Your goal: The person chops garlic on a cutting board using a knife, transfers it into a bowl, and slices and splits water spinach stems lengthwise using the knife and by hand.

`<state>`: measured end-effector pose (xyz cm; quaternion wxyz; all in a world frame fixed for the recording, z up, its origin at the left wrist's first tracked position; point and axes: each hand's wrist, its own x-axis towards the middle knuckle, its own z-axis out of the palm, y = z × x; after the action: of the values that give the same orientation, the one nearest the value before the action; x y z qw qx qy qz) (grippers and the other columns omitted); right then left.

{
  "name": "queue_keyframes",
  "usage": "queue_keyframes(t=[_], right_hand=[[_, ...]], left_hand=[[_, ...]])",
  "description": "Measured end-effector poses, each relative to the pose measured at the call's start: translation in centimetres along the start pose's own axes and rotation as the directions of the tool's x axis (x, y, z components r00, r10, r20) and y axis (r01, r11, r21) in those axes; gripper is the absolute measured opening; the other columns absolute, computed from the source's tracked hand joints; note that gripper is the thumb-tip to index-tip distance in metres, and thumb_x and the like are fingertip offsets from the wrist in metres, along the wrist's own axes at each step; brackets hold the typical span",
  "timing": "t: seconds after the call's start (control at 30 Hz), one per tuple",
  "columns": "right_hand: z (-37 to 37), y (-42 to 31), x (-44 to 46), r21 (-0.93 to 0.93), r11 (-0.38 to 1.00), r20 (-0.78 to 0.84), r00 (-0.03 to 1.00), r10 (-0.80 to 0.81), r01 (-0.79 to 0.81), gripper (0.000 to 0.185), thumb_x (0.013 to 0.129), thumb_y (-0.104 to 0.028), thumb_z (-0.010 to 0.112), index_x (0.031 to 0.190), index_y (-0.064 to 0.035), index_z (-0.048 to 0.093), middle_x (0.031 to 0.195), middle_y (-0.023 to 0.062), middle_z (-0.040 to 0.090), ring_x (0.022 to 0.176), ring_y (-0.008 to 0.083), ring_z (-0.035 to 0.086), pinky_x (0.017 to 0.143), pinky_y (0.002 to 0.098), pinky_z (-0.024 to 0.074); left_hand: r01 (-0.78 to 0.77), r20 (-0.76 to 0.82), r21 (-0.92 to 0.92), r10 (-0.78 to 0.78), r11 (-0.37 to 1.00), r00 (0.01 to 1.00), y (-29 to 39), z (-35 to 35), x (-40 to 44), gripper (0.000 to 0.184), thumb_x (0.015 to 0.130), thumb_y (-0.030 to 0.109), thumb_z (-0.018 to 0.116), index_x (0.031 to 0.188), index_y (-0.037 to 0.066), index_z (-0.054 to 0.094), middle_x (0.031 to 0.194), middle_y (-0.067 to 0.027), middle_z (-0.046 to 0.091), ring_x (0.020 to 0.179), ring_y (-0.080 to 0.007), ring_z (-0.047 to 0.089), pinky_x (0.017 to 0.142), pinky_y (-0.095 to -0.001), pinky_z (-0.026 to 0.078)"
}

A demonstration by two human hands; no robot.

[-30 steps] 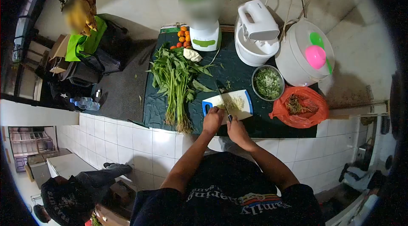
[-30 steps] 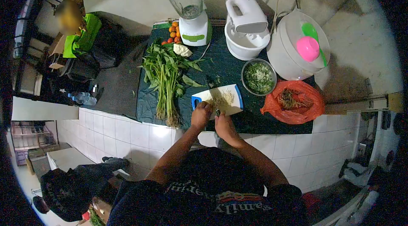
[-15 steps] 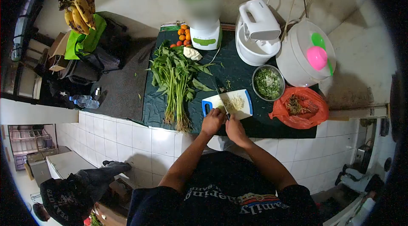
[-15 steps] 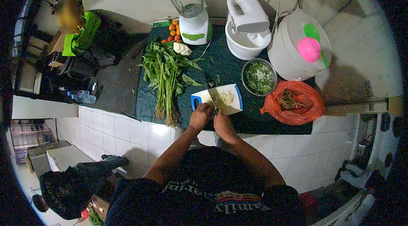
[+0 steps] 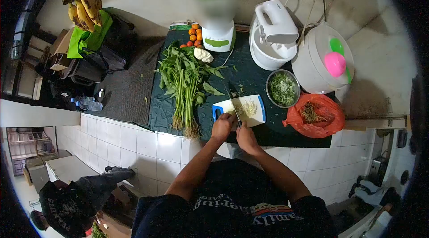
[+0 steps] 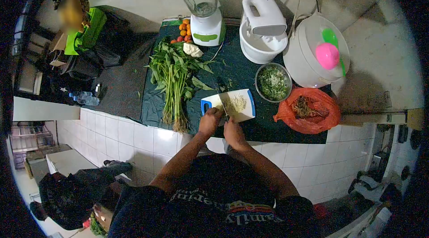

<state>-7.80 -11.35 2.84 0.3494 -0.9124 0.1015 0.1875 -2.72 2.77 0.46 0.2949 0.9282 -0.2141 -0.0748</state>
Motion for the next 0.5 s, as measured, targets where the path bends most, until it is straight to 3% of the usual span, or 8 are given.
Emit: queue_keyframes(t=[0.2, 0.3, 0.43, 0.5], right_hand=[[-0.7, -0.6, 0.2, -0.033, 0.998, -0.055, 0.997, -0.052, 0.051, 0.035, 0.097, -0.019, 0.051, 0.115, 0.0098, 0.047, 0.085, 0.0327, 0.065, 0.08, 0.0483, 0.065, 0.072, 0.0548, 0.0521], [-1.2, -0.7, -1.0, -0.016, 0.999, -0.022, 0.998, -0.05, 0.05, 0.033, 0.097, -0.018, 0.051, 0.114, 0.0099, 0.047, 0.084, 0.0317, 0.065, 0.081, 0.0489, 0.065, 0.073, 0.0549, 0.0518], [-0.2, -0.2, 0.0, 0.015, 1.0, -0.014, 1.0, 0.002, -0.001, 0.033, 0.096, -0.018, 0.051, 0.113, 0.01, 0.049, 0.084, 0.0317, 0.065, 0.082, 0.0496, 0.064, 0.073, 0.0563, 0.0512], [0.2, -0.2, 1.0, 0.03, 1.0, -0.044, 0.999, -0.009, 0.01, 0.032, 0.096, -0.018, 0.052, 0.113, 0.01, 0.049, 0.084, 0.032, 0.064, 0.082, 0.0496, 0.064, 0.073, 0.0566, 0.051]], left_hand=[[0.079, -0.079, -0.071, -0.085, 0.994, 0.993, 0.2, 0.2, 0.9, 0.027, 0.088, 0.017, 0.06, 0.113, 0.011, 0.066, 0.099, -0.0136, 0.066, 0.095, -0.0363, 0.063, 0.075, -0.0466, 0.055], [0.157, -0.001, -0.077, -0.157, 0.985, 0.988, 0.1, 0.1, 1.1, 0.026, 0.089, 0.02, 0.06, 0.113, 0.011, 0.066, 0.101, -0.0142, 0.066, 0.094, -0.0369, 0.063, 0.075, -0.0471, 0.054], [0.173, -0.02, -0.118, -0.176, 0.978, 0.984, 0.4, 0.0, 1.3, 0.024, 0.088, 0.019, 0.062, 0.109, 0.01, 0.069, 0.1, -0.0154, 0.066, 0.091, -0.0375, 0.063, 0.074, -0.0471, 0.053], [0.223, -0.076, -0.206, -0.242, 0.953, 0.967, 0.6, 0.0, 1.3, 0.013, 0.086, 0.016, 0.063, 0.091, 0.005, 0.068, 0.092, -0.0153, 0.065, 0.088, -0.037, 0.063, 0.075, -0.0466, 0.053]])
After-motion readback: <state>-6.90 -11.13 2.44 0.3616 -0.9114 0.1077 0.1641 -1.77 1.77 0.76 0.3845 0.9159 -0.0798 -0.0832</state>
